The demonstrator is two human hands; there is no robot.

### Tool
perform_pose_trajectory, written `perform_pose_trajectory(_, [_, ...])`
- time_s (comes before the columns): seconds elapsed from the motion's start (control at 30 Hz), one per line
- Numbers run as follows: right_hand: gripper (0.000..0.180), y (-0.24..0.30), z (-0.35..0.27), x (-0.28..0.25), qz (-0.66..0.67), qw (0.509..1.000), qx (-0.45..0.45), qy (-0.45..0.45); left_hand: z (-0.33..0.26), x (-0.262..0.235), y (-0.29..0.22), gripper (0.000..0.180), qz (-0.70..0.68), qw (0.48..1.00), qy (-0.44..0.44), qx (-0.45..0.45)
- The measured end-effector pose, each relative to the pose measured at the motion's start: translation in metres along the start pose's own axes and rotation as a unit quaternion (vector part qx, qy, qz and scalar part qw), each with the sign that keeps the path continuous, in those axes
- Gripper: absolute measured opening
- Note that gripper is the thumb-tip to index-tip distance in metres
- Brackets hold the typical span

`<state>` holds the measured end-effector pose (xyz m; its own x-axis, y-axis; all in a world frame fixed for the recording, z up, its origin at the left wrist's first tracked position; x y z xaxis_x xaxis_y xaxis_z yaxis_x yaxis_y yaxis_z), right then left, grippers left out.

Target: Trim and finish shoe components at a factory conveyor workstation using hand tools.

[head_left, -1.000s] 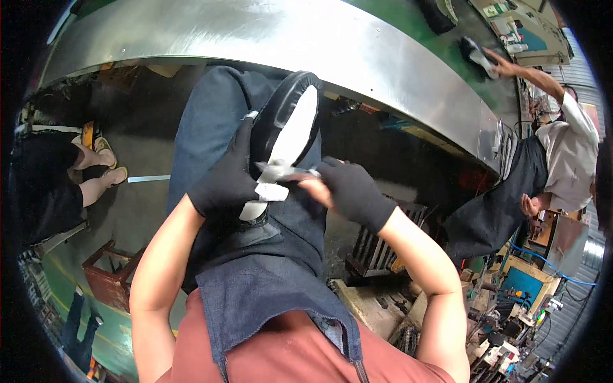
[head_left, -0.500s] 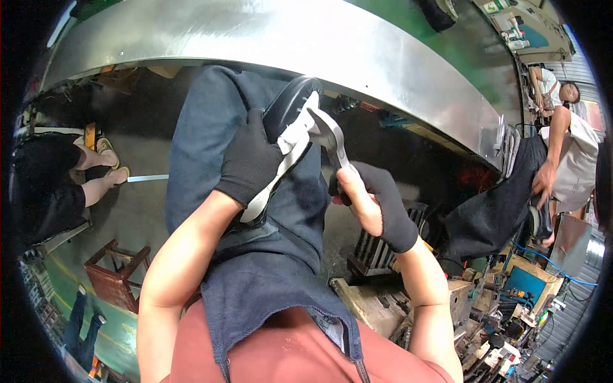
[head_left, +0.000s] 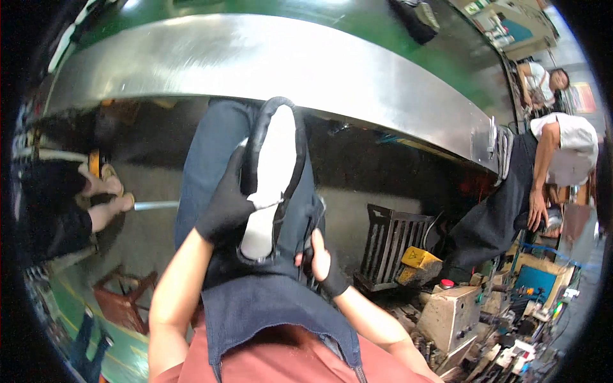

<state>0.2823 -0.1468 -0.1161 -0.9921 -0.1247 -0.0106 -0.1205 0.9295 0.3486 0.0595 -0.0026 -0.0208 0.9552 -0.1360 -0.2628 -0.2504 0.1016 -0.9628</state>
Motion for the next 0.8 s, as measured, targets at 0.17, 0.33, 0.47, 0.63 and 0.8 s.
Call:
perform_pose_trajectory(0.17, [0.082, -0.012, 0.001, -0.005, 0.075, 0.996, 0.011, -0.041, 0.107, -0.018, -0.029, 0.052, 0.002, 0.994, 0.028, 0.105])
perform_pose_trajectory(0.33, [0.079, -0.001, -0.007, -0.007, -0.027, 0.999, -0.025, -0.027, 0.207, -0.010, -0.086, 0.038, -0.278, 0.912, -0.191, 0.236])
perform_pose_trajectory(0.47, [0.073, -0.009, -0.003, -0.003, 0.034, 0.997, -0.037, -0.061, 0.100, 0.065, -0.126, 0.045, 0.249, 0.827, 0.209, 0.459])
perform_pose_trajectory(0.63, [0.062, 0.004, -0.010, 0.006, 0.039, 0.995, -0.091, -0.017, 0.044, -0.009, -0.068, 0.029, 0.205, 0.918, 0.048, 0.336])
perform_pose_trajectory(0.8, [0.075, -0.003, 0.007, 0.005, 0.019, 0.999, 0.030, -0.011, 0.078, -0.064, -0.057, 0.034, 0.261, 0.919, 0.030, 0.293])
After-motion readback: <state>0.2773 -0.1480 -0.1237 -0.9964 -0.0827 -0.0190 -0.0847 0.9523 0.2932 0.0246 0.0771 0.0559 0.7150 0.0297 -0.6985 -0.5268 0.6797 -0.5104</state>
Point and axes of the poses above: each hand's wrist, its own z-axis towards the middle knuckle, its own x-axis out of the palm, y = z × x, the point moved 8 cm from there along z, towards the middle knuckle, and after that the axes turned 14 degrees about x, right-handed, at the moved point
